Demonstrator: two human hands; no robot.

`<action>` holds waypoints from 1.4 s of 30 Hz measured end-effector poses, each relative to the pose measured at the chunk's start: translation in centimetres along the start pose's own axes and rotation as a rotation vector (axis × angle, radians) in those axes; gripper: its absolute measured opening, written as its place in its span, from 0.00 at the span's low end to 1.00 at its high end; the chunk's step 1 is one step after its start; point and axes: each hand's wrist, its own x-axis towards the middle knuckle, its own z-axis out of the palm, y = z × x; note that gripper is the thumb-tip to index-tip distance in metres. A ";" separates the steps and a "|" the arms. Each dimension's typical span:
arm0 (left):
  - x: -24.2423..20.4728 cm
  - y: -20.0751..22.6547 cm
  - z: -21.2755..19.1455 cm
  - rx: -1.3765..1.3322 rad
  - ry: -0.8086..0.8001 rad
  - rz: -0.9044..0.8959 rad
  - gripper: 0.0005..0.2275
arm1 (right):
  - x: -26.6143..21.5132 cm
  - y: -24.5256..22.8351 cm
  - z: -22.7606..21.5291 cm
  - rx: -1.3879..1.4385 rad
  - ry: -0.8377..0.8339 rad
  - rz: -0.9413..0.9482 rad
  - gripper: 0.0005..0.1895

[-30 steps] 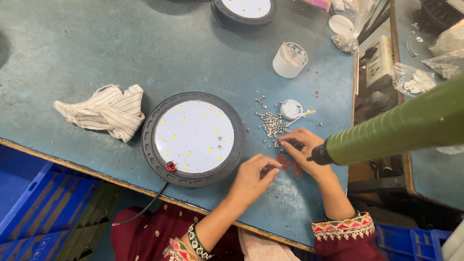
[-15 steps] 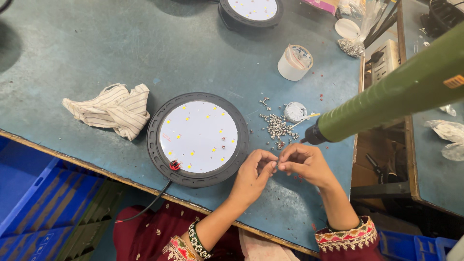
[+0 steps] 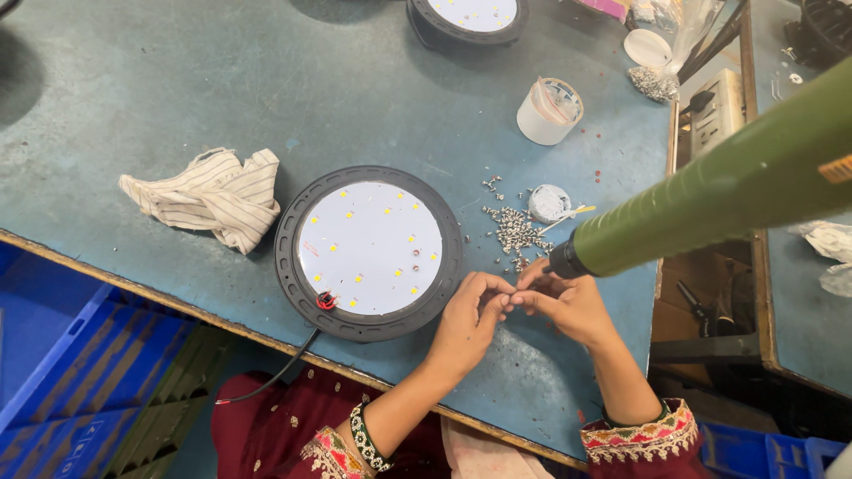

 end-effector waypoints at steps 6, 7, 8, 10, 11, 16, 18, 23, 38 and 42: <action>-0.1 0.0 0.1 0.005 0.035 0.019 0.04 | -0.3 -0.9 0.6 -0.305 -0.009 -0.061 0.06; -0.1 0.0 0.2 -0.003 0.035 0.017 0.04 | -0.3 -1.2 0.7 -0.349 -0.007 -0.070 0.06; -0.1 0.1 0.2 -0.009 0.035 0.017 0.04 | -0.2 -1.5 0.8 -0.392 -0.006 -0.081 0.05; -0.1 0.1 0.1 -0.013 0.033 0.031 0.04 | -0.2 -2.0 1.1 -0.497 0.021 -0.260 0.06; -0.1 0.0 0.1 -0.011 0.029 0.045 0.04 | -0.1 -2.3 1.2 -0.549 0.036 -0.349 0.07; -0.1 -0.3 0.1 -0.021 0.021 0.098 0.03 | -0.4 -3.5 1.8 -0.787 0.151 -0.550 0.09; -0.1 -0.4 0.1 -0.037 0.015 0.091 0.04 | -0.5 -3.8 2.2 -0.817 0.186 -0.539 0.08; -0.1 -0.5 0.3 -0.153 -0.003 0.062 0.05 | -0.5 -4.1 2.8 -0.850 0.284 -0.510 0.08; -0.8 -2.1 0.3 0.481 -0.084 0.240 0.08 | 5.4 -9.1 10.9 -0.854 -0.072 -0.677 0.05; -0.7 -1.2 0.2 0.490 -0.086 0.211 0.07 | 5.9 -8.8 10.9 -0.791 -0.053 -0.617 0.05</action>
